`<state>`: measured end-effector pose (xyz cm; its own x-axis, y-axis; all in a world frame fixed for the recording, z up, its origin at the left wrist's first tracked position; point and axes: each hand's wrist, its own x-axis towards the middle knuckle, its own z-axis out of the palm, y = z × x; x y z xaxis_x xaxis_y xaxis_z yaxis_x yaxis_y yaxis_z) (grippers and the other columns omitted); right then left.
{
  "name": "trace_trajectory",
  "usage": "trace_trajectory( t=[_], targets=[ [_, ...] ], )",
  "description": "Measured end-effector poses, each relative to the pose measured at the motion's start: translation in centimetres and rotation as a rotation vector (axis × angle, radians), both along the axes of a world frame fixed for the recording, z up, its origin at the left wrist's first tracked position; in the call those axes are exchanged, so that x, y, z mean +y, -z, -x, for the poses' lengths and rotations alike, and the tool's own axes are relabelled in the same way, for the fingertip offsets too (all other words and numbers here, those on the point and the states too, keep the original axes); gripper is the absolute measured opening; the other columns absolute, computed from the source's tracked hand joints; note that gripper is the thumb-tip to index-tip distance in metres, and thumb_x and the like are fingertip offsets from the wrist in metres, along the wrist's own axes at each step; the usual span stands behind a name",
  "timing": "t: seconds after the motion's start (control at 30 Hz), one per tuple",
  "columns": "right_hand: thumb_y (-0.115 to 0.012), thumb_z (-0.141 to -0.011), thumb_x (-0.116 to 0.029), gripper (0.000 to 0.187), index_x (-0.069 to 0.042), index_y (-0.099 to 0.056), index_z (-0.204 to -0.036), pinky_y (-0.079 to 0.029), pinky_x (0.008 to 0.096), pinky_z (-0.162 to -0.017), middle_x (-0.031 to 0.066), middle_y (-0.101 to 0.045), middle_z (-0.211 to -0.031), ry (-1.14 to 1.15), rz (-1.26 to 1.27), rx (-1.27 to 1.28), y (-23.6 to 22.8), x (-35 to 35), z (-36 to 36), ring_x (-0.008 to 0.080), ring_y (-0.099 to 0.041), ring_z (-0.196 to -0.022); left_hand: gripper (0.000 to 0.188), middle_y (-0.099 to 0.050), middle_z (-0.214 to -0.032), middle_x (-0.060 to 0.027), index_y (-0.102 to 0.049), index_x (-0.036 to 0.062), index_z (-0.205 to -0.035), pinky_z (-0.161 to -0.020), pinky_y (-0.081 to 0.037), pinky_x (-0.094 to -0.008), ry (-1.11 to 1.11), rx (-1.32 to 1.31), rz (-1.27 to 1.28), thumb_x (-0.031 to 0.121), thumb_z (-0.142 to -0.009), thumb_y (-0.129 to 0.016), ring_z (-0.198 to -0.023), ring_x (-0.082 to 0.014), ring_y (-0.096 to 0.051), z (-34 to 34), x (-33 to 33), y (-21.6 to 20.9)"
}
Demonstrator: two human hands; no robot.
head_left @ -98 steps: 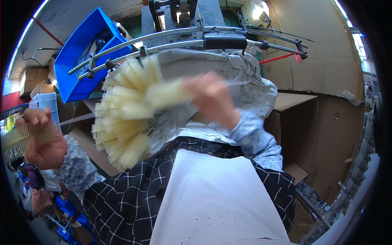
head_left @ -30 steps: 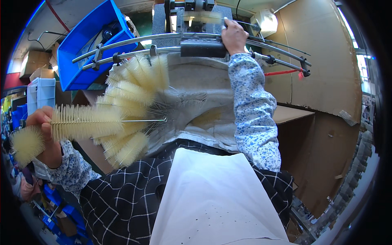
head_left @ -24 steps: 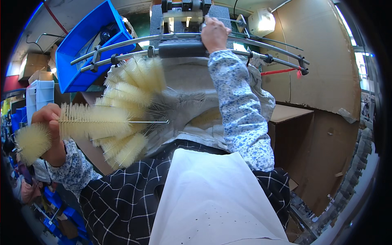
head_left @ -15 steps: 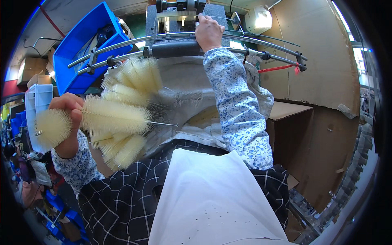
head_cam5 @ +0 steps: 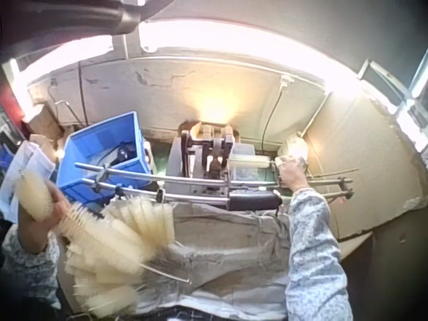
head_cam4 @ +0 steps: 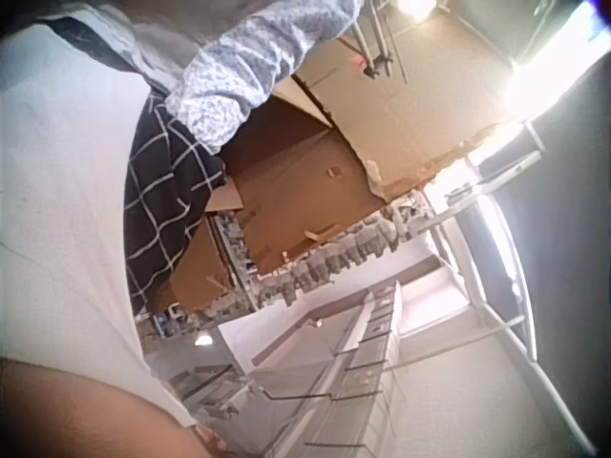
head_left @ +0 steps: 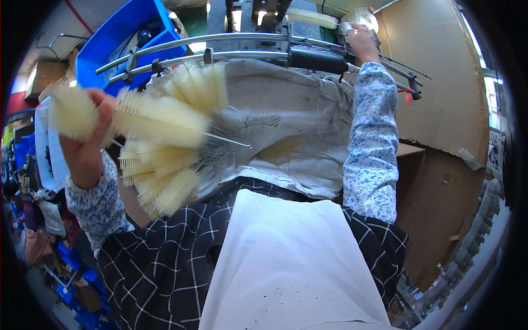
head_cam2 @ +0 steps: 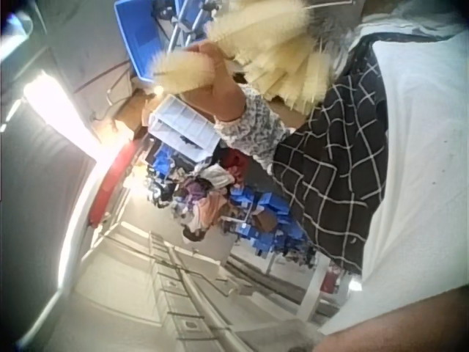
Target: The person trims bottle brushes by inserting the bristles of each brush into a trimming machine one at a time by hand.
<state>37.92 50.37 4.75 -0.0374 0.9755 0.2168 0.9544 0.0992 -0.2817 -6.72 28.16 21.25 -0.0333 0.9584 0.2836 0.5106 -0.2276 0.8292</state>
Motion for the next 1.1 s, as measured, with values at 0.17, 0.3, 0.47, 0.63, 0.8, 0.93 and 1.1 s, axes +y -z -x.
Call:
trace_trajectory(
  t=[0.17,0.3,0.47,0.63,0.8,0.93,1.1],
  targets=[
    [-0.041,-0.084,-0.027,0.027,-0.015,-0.056,-0.103,-0.039,0.0374,-0.081,0.0131,-0.058,-0.095,-0.081,0.308,-0.054,-2.0,0.4,-1.1,0.0275,-0.053,-0.093,0.008,-0.052,-0.073,-0.0036,-0.052,-0.0006,-0.082,-0.051,-0.039,-0.0197,0.204,-0.068,0.107,0.007,-0.08,-0.054,-0.058,-0.0076,-0.048,-1.8,1.1,-0.6],
    [-0.046,-0.083,-0.023,0.027,-0.009,-0.056,-0.103,-0.042,0.0324,-0.076,0.0143,-0.058,-0.094,-0.161,0.393,0.058,-5.1,-4.0,-4.8,0.0254,-0.054,-0.091,0.008,-0.052,-0.068,-0.0031,-0.052,-0.0011,-0.082,-0.05,-0.04,-0.0192,0.251,-0.134,0.212,0.006,-0.079,-0.055,-0.056,-0.0079,-0.049,-1.8,1.2,-0.4],
    [-0.053,-0.08,-0.019,0.036,-0.004,-0.048,-0.113,-0.042,0.0306,-0.08,0.0113,-0.054,-0.105,-0.401,0.682,0.443,-11.0,-13.8,-2.1,0.021,-0.05,-0.096,0.008,-0.053,-0.07,-0.0041,-0.052,-0.0001,-0.083,-0.05,-0.04,-0.0187,0.34,-0.239,0.353,0.006,-0.079,-0.056,-0.056,-0.0077,-0.049,-3.0,2.2,-0.4],
    [-0.047,-0.085,-0.024,0.037,-0.003,-0.044,-0.115,-0.042,0.0319,-0.08,0.0113,-0.052,-0.103,-0.839,0.869,0.793,-8.6,-18.3,11.4,0.0204,-0.051,-0.092,0.024,-0.058,-0.074,-0.0097,-0.052,-0.0026,-0.09,-0.056,-0.045,-0.0244,0.455,0.128,0.143,0.003,-0.069,-0.061,-0.061,-0.0166,-0.056,-6.8,2.4,-0.3],
    [-0.049,-0.084,-0.028,0.041,-0.003,-0.042,-0.115,-0.04,0.0286,-0.084,0.0092,-0.051,-0.104,-0.819,1.182,1.266,-7.1,-20.5,15.7,0.0158,-0.049,-0.095,0.017,-0.057,-0.07,-0.0096,-0.053,-0.0024,-0.083,-0.057,-0.044,-0.0243,0.531,0.332,0.115,0.004,-0.069,-0.06,-0.062,-0.0189,-0.058,-6.4,2.3,-0.2],
    [-0.054,-0.077,-0.004,0.037,-0.005,-0.046,-0.113,-0.041,0.0304,-0.087,0.0083,-0.052,-0.103,-0.768,0.463,0.729,-7.4,-16.1,13.2,0.0176,-0.049,-0.098,0.027,-0.058,-0.077,-0.0121,-0.052,-0.0011,-0.092,-0.062,-0.044,-0.0281,0.418,0.501,0.191,0.006,-0.068,-0.061,-0.071,-0.0232,-0.059,-3.3,1.5,0.3],
    [-0.052,-0.073,-0.002,0.033,-0.019,-0.057,-0.101,-0.046,0.032,-0.067,0.0051,-0.051,-0.08,-0.188,-0.261,-0.083,-3.0,-5.9,7.6,0.0221,-0.052,-0.074,0.027,-0.057,-0.082,-0.0155,-0.053,0.001,-0.092,-0.066,-0.042,-0.0332,0.313,0.651,0.256,0.006,-0.066,-0.059,-0.075,-0.0316,-0.054,-1.4,1.7,2.6]
  ],
)
